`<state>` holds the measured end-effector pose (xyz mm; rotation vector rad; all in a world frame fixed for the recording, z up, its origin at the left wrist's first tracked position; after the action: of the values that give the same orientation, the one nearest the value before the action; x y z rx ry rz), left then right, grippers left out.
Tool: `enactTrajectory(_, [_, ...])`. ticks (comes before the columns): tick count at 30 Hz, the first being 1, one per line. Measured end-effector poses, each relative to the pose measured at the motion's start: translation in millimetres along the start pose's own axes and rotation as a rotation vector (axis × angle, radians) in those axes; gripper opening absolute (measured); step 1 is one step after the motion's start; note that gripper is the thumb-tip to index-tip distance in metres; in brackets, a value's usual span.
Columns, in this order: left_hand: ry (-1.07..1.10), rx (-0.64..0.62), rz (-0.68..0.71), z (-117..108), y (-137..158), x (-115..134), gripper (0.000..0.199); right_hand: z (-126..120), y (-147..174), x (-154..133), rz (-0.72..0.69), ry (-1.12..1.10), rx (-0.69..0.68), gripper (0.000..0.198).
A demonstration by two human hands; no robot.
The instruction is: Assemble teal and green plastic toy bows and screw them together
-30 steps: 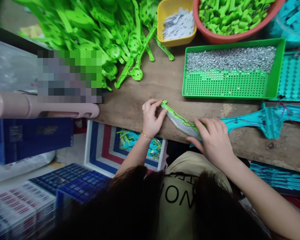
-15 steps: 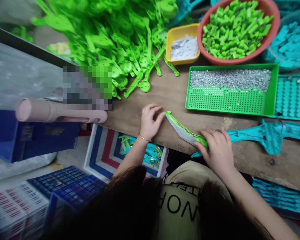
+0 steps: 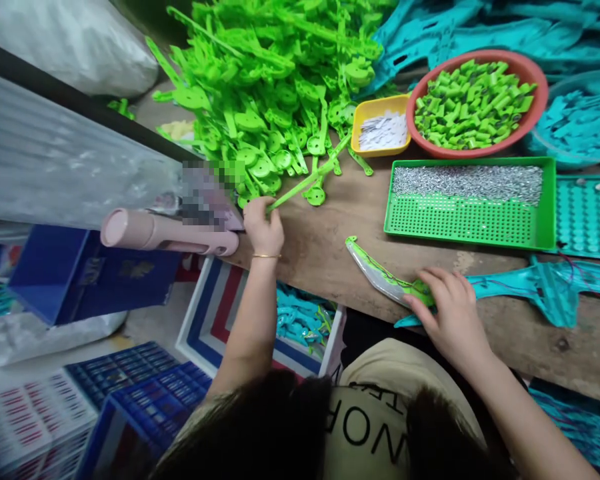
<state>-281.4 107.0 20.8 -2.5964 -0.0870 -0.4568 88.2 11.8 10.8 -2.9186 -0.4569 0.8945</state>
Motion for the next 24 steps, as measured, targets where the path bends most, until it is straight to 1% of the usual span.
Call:
enactTrajectory(3, [0.149, -0.056, 0.237, -20, 9, 34, 0.014, -23, -13, -2, 0.084, -0.185, 0.102, 0.041])
enactTrajectory(4, [0.183, -0.077, 0.276, -22, 10, 39, 0.013, -28, -16, -5, 0.088, -0.215, 0.12, 0.04])
enactTrajectory(5, [0.201, -0.079, 0.274, -24, 8, 39, 0.013, -30, -18, -7, 0.081, -0.231, 0.121, 0.039])
enactTrajectory(7, [0.192, -0.026, 0.174, -25, -2, 27, 0.015, -25, -19, -12, 0.056, -0.238, 0.066, 0.038])
enactTrajectory(9, [0.117, 0.07, 0.057, -25, -15, 12, 0.022, -16, -15, -14, 0.047, -0.236, 0.008, 0.038])
enactTrajectory(10, [0.065, 0.108, 0.028, -23, -21, 8, 0.029, -12, -12, -13, 0.049, -0.233, -0.004, 0.038])
enactTrajectory(11, [0.018, 0.118, 0.022, -19, -26, 9, 0.035, -9, -8, -13, 0.052, -0.228, -0.007, 0.038])
enactTrajectory(12, [-0.014, 0.093, 0.036, -10, -29, 13, 0.037, -6, -5, -12, 0.056, -0.223, -0.005, 0.038])
enactTrajectory(13, [-0.027, 0.034, 0.055, 2, -32, 20, 0.037, -4, -2, -12, 0.055, -0.218, -0.002, 0.038])
enactTrajectory(15, [-0.009, -0.152, 0.087, 33, -32, 36, 0.036, 0, 3, -14, 0.034, -0.204, -0.017, 0.038])
enactTrajectory(16, [-0.002, -0.235, 0.081, 48, -31, 42, 0.04, 1, 4, -15, 0.017, -0.193, -0.028, 0.038])
enactTrajectory(17, [0.004, -0.292, 0.061, 60, -30, 45, 0.042, 1, 6, -16, 0.002, -0.178, -0.036, 0.038])
enactTrajectory(18, [0.02, -0.315, 0.027, 68, -30, 46, 0.044, 0, 6, -16, -0.008, -0.16, -0.038, 0.039])
enactTrajectory(19, [0.056, -0.303, -0.02, 71, -30, 43, 0.044, -2, 6, -16, -0.01, -0.143, -0.032, 0.039])
enactTrajectory(21, [0.224, -0.218, -0.14, 67, -27, 35, 0.036, -7, 4, -14, 0.019, -0.132, 0.005, 0.037])
enactTrajectory(23, [0.503, -0.143, -0.254, 56, -16, 35, 0.029, -10, -2, -15, 0.073, -0.187, 0.03, 0.033])
enactTrajectory(24, [0.644, -0.128, -0.287, 50, -7, 42, 0.029, -10, -6, -17, 0.103, -0.25, 0.032, 0.033])
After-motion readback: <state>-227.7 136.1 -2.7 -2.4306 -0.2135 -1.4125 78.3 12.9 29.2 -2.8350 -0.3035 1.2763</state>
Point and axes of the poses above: each hand's wrist, its own y-axis away from the middle knuckle, its own z-axis out of the palm, x = y × z, the point moved 7 cm from there along -y, towards the middle knuckle, and after that the axes turned 4 degrees about z, right-handed, at the moved point
